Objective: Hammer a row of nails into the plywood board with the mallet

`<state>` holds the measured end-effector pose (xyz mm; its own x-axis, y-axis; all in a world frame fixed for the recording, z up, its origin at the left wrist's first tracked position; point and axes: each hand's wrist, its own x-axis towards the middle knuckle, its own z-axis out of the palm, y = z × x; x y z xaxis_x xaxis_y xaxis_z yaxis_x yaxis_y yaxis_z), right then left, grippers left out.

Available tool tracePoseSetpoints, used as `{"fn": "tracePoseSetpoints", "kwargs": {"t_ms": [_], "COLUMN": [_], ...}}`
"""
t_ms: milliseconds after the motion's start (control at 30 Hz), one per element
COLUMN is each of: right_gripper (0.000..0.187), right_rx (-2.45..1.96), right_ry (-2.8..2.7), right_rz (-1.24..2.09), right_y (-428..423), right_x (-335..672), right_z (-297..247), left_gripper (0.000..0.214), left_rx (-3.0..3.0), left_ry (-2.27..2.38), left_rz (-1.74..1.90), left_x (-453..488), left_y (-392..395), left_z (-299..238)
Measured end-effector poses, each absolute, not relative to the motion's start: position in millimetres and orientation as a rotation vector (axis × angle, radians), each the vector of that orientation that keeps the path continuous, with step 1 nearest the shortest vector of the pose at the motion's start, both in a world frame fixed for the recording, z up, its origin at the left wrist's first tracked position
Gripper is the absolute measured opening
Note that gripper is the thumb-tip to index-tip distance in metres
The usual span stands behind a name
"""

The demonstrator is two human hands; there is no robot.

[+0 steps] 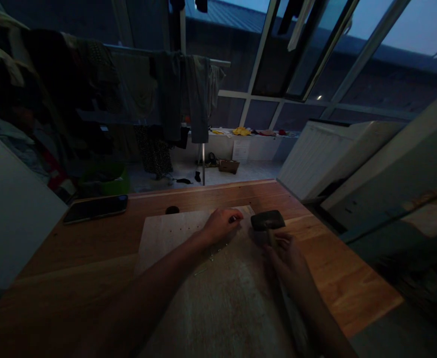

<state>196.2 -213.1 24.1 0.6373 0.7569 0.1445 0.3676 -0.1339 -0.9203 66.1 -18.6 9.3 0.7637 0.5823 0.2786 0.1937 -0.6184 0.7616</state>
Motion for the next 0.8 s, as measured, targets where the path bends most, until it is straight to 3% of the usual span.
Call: {"fn": "tracePoseSetpoints", "kwargs": {"t_ms": [133,267,600,800], "right_gripper": [0.036,0.027,0.042,0.046], "right_rx": [-2.051,-2.157,-1.649,-1.475], "right_ry": [-1.237,-1.291,-0.733,-0.676], "right_rz": [0.288,0.394,0.854,0.993], "right_y": [-203.6,-197.4,-171.7,-152.8], "right_x": [204.1,204.6,201.1,202.7], "right_z": [30.0,31.5,47.5,51.8], "left_gripper": [0.021,0.018,0.026,0.023], "left_rx": [2.204,2.162,2.047,2.09], "left_ry": [0.535,0.541,0.646,0.669], "left_rz": [0.661,0.655,0.665,0.643], "left_x": [67.7,69.9,68.5,68.2], "left_y": [-16.4,-15.1,-18.5,-16.4], "left_z": [8.2,6.8,3.5,3.6]}}
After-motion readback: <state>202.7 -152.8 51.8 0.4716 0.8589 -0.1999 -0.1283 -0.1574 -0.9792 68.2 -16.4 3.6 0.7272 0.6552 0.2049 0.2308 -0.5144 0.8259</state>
